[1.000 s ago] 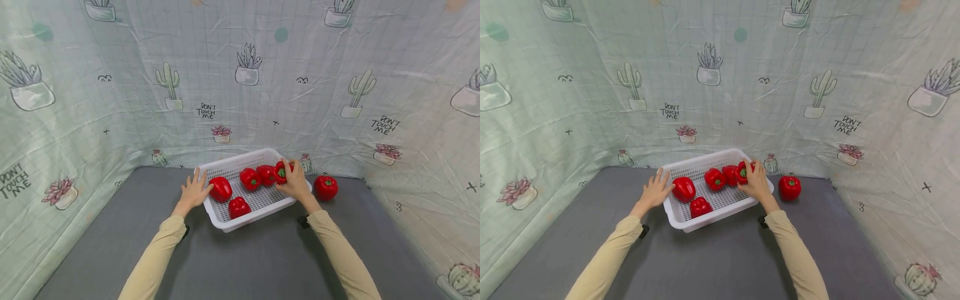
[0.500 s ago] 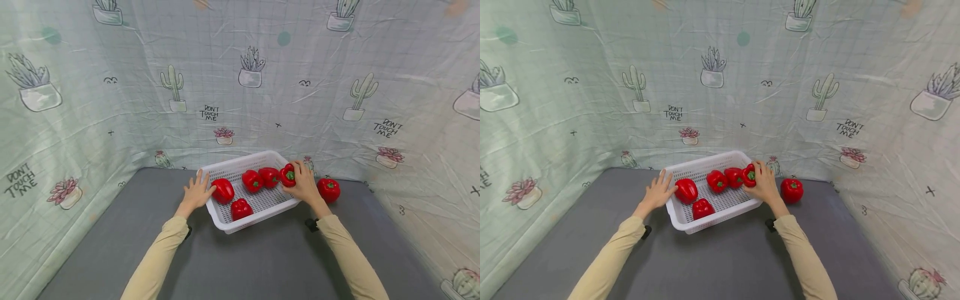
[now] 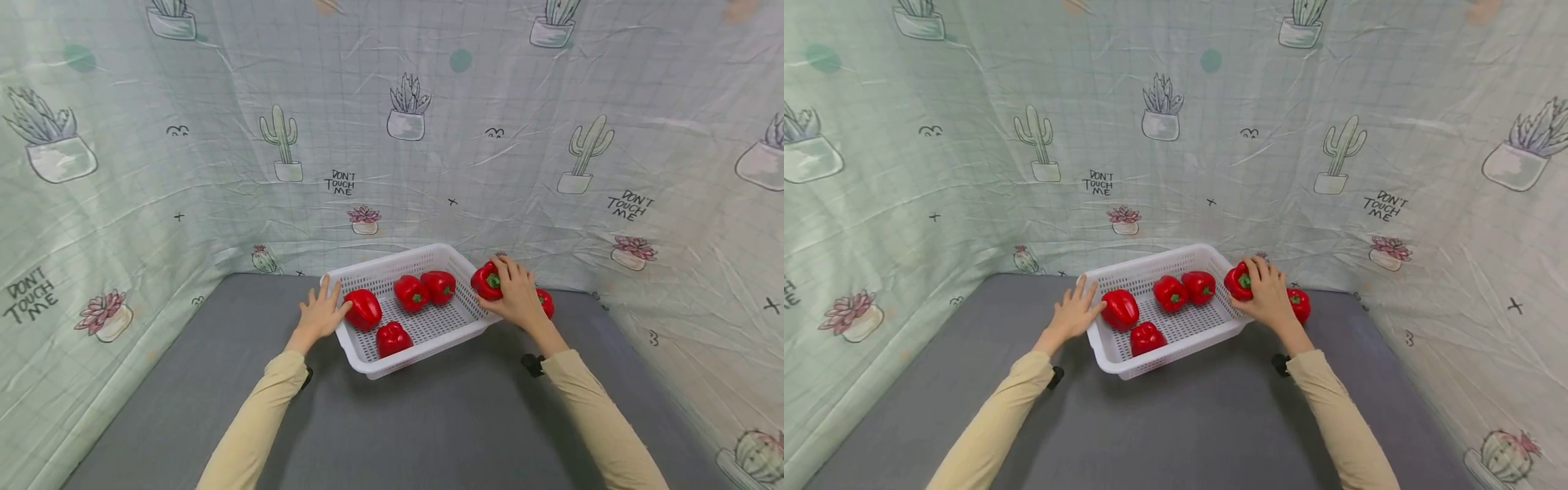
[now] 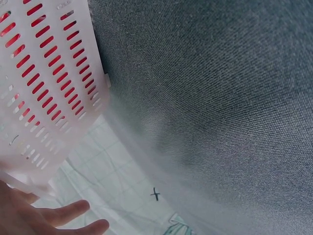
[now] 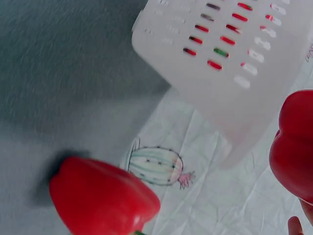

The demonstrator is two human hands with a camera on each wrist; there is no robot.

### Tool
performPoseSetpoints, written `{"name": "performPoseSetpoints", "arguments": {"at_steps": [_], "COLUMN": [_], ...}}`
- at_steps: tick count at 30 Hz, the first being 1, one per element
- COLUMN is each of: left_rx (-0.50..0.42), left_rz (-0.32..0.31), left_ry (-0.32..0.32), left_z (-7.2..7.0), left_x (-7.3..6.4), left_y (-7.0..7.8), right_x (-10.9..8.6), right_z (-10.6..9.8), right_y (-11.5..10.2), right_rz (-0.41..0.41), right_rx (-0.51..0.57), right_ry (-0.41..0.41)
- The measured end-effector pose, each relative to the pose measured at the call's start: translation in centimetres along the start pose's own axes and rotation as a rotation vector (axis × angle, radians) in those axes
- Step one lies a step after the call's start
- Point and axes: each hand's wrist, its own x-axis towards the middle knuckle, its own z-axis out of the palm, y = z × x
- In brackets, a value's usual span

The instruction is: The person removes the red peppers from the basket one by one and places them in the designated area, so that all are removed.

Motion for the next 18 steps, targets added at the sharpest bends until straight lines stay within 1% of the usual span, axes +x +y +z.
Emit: {"name": "performPoseSetpoints", "arguments": {"at_steps": [6, 9, 13, 18], "left_rx": [0.001, -0.003, -0.004, 0.003], "left_rz": [0.012, 0.013, 0.004, -0.007], "left_ry": [0.009, 0.016, 0.008, 0.006], "left_z": [0.2, 0.3, 0.3, 0.2], "left_x": [0.1, 0.1, 0.1, 0.1], "left_y": [0.1, 0.0, 0.0, 0.0], "right_x": [-0.5, -0.9, -1.4, -2.2], "right_z": [-1.6, -2.5, -3.6, -4.5], "right_y": [0.9, 1.2, 1.8, 2.7], "right_rz": [-0.019, -0.016, -0.006, 0.013], "right_rx": [-0.053, -0.085, -0.12, -0.12], "right_ry": [0.002, -0.003, -0.005, 0.003]}}
